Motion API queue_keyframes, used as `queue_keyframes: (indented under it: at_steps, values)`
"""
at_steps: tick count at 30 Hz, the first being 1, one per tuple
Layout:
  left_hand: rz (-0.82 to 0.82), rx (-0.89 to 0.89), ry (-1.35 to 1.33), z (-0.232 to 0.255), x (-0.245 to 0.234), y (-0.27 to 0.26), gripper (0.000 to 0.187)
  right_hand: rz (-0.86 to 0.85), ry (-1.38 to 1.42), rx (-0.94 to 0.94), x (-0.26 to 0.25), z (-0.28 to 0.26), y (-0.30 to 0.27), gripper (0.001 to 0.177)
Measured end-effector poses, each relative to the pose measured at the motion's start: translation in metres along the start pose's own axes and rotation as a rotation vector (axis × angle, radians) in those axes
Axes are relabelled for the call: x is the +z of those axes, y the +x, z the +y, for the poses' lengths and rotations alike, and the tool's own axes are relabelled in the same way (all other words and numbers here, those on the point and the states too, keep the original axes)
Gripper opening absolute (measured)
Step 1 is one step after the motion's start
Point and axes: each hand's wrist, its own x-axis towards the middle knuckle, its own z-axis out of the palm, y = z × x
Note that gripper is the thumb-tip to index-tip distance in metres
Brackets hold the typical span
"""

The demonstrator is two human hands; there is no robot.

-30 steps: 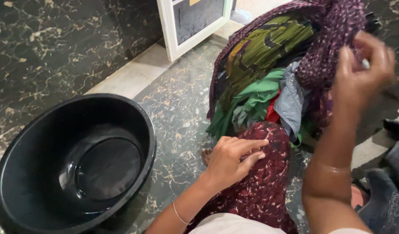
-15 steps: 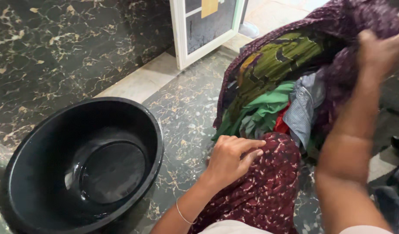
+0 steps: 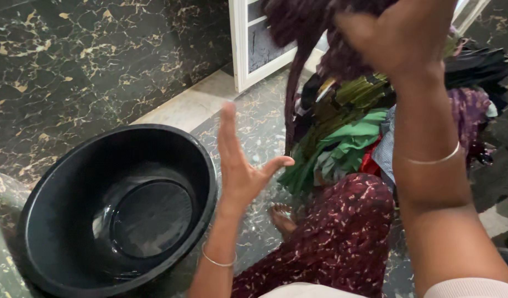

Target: The person washes various pieces of clothing by hand in a black basin filled with soapy water. They scrub and rinse items individually, then wring them out and place them on a pile on the floor. The person also empties the basin of soapy water and refills it with fresh water from a tap.

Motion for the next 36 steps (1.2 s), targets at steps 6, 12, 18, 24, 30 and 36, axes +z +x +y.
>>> queue_keyframes:
  at_steps: [6, 12, 18, 24, 30, 36]
  values:
    - [0.134, -0.053, 0.244, -0.04, -0.006, 0.003, 0.158, -0.014, 0.188, -0.269, -0.029, -0.082, 0.006, 0.046]
    - [-0.219, -0.6, 0.113, -0.047, -0.011, 0.001, 0.073, -0.026, 0.236, -0.278, -0.016, -0.069, 0.004, 0.037]
    - [0.052, 0.124, -0.1, -0.047, -0.028, -0.001, 0.057, -0.001, 0.415, -0.258, 0.007, -0.031, -0.003, 0.035]
    - [0.017, -0.419, -0.698, -0.061, -0.078, 0.001, 0.062, -0.572, 0.574, 0.647, 0.049, -0.005, -0.021, 0.067]
    - [0.09, -0.417, -0.609, -0.02, -0.082, 0.015, 0.109, -1.55, 0.149, 0.188, 0.148, -0.066, -0.087, 0.1]
    - [-0.115, -0.498, -0.227, -0.026, -0.046, 0.008, 0.112, -1.263, 1.274, 0.033, 0.144, -0.132, -0.093, 0.135]
